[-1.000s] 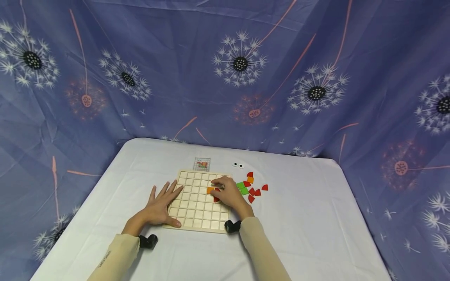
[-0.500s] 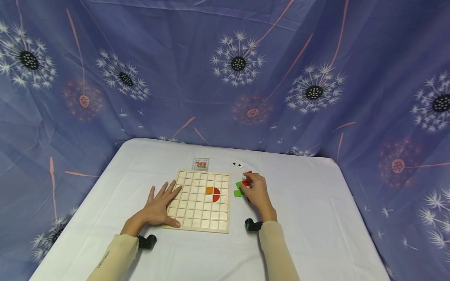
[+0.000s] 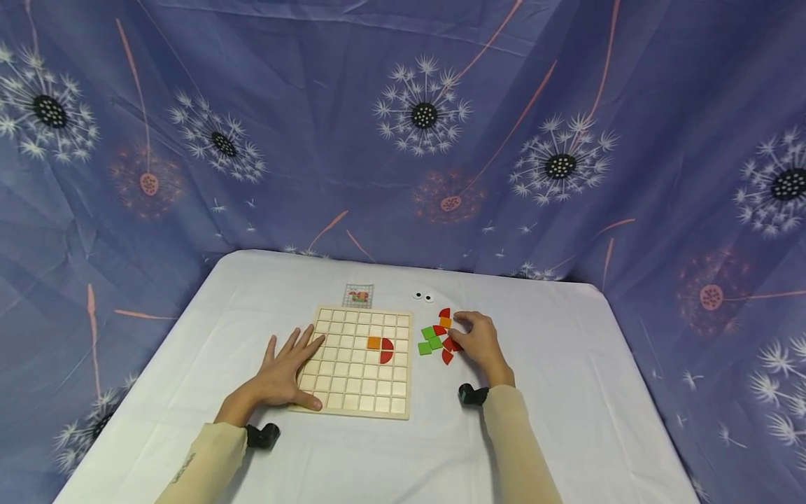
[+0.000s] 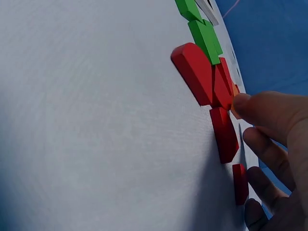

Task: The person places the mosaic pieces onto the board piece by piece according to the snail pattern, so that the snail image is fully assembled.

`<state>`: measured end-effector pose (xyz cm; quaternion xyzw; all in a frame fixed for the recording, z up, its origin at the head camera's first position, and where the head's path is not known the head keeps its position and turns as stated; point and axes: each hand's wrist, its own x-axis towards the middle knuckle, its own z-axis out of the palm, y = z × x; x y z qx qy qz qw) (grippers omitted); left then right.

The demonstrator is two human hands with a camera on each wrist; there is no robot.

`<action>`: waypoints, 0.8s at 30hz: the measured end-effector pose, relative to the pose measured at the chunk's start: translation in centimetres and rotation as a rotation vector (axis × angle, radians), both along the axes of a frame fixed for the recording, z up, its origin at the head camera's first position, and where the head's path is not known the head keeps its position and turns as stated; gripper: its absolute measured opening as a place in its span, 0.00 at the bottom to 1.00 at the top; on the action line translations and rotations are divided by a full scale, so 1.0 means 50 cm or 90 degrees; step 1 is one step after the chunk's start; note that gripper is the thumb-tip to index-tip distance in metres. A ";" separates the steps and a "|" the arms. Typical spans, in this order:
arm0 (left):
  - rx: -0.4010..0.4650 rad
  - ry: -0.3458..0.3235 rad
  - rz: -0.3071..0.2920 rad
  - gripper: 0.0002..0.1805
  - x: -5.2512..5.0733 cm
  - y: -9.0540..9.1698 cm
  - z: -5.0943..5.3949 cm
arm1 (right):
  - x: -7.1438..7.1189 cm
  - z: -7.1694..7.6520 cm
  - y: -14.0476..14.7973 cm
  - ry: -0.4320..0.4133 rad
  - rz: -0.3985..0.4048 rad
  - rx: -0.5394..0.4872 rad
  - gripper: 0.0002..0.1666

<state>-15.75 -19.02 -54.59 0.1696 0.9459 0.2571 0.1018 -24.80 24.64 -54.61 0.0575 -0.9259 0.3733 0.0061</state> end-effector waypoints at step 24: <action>0.016 0.007 -0.002 0.76 0.005 -0.002 0.001 | -0.002 0.005 -0.012 0.014 0.009 0.012 0.22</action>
